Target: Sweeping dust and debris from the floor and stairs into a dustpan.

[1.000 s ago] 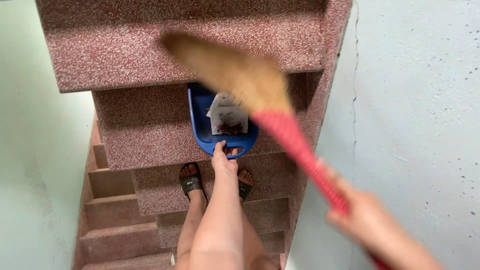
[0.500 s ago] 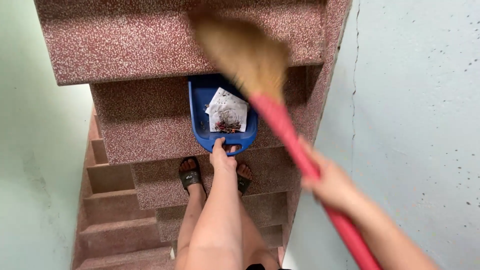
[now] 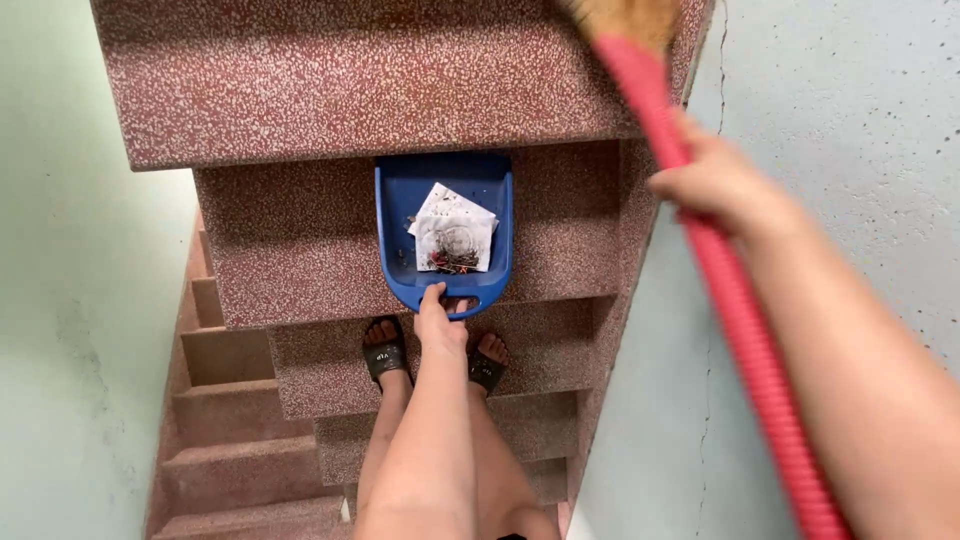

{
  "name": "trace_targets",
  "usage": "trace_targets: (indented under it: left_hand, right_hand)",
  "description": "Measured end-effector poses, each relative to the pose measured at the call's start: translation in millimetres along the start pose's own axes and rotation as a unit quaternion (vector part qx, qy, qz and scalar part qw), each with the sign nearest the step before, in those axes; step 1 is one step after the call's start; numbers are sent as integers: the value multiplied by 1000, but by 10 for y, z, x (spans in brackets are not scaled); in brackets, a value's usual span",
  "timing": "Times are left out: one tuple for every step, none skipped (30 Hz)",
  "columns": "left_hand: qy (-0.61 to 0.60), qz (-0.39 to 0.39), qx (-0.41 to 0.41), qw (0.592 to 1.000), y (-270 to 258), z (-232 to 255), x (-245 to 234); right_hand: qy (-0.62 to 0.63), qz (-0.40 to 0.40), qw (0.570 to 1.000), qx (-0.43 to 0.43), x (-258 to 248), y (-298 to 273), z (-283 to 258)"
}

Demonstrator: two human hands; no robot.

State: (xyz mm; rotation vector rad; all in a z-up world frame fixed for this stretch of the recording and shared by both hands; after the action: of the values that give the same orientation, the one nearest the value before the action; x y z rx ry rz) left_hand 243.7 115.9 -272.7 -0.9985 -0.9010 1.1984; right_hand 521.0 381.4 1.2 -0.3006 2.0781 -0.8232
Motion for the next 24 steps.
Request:
trace_targets:
  left_hand:
    - [11,0,7,1000,46,12,-21]
    - [11,2,6,1000,25,33,-39]
    - [12,5,6,1000,0,60,-56]
    - [14,5,6,1000,-7,84,-30]
    - [14,3,6,1000,-23,106,-3]
    - [6,5,-1,1000,-54,81,22]
    - [-2,8,-8,1000,-85,52,47]
    - [-1,9,-10,1000,-75,1,32]
    - [-3,-3,-9,1000,-62,-51,30]
    - [-5,-18,-5,1000,-21,-64,60]
    - [-4,-19,-3,1000,-39,-49,100]
    - [-2,-12,-12,1000,-70,-46,97]
    - [1,-5,-20,1000,-101,-46,90]
    - [4,-3,-20,1000,-114,-46,69]
    - [1,6,-23,1000,-131,-49,40]
    - [-3,13,-25,1000,-133,-32,54]
    - [-1,12,-24,1000,-112,-11,50]
    - [5,11,-22,1000,-108,-15,30]
    - [12,11,-20,1000,-104,-21,9]
    - [13,9,-21,1000,-73,-40,2]
    - [13,8,-22,1000,-41,-57,-5]
    - [14,10,-22,1000,-13,-49,-34]
    - [17,9,-22,1000,-2,-42,-42]
    - [21,3,-16,1000,3,-47,-56]
  right_hand:
    - [-57,15,998,16,133,-52,-78]
    - [-58,13,998,17,291,-221,112]
    - [-55,20,993,-103,444,-408,175]
    - [-51,29,973,-223,585,-609,241]
    - [-51,31,973,-223,589,-943,100]
    - [-33,-59,993,-100,652,-1238,94]
    - [-13,-147,989,27,720,-1577,97]
    - [-14,-147,989,29,670,-1801,199]
    - [-47,-180,982,41,652,-2035,318]
    - [-78,-212,973,50,649,-2241,425]
    - [-76,-212,973,48,555,-2229,455]
    - [-28,-159,982,99,416,-2226,528]
    - [20,-104,983,149,278,-2234,611]
    - [21,-105,983,152,205,-2066,780]
    - [44,-75,983,161,103,-1897,958]
    - [68,-42,982,168,1,-1707,1122]
    - [70,-42,982,169,88,-1626,1091]
    - [114,-37,978,168,161,-1567,1067]
    - [158,-32,973,167,233,-1509,1045]
    - [159,-29,972,167,337,-1586,925]
    - [159,-69,970,172,485,-1666,799]
    - [158,-111,965,179,647,-1759,661]
    - [161,-109,964,180,678,-1921,577]
    - [171,-154,960,158,742,-2093,466]
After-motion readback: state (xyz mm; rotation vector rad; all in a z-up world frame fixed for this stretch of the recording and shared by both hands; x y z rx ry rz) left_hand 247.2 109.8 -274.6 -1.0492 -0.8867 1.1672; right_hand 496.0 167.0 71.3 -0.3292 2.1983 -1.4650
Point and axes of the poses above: each hand's wrist, its own y-axis towards the middle knuckle, its own x-axis out of the palm, z = x × y, the point moved 5 cm from there along y, towards the middle knuckle, and after that the axes turned 2 degrees about x, right-handed, at the moved point
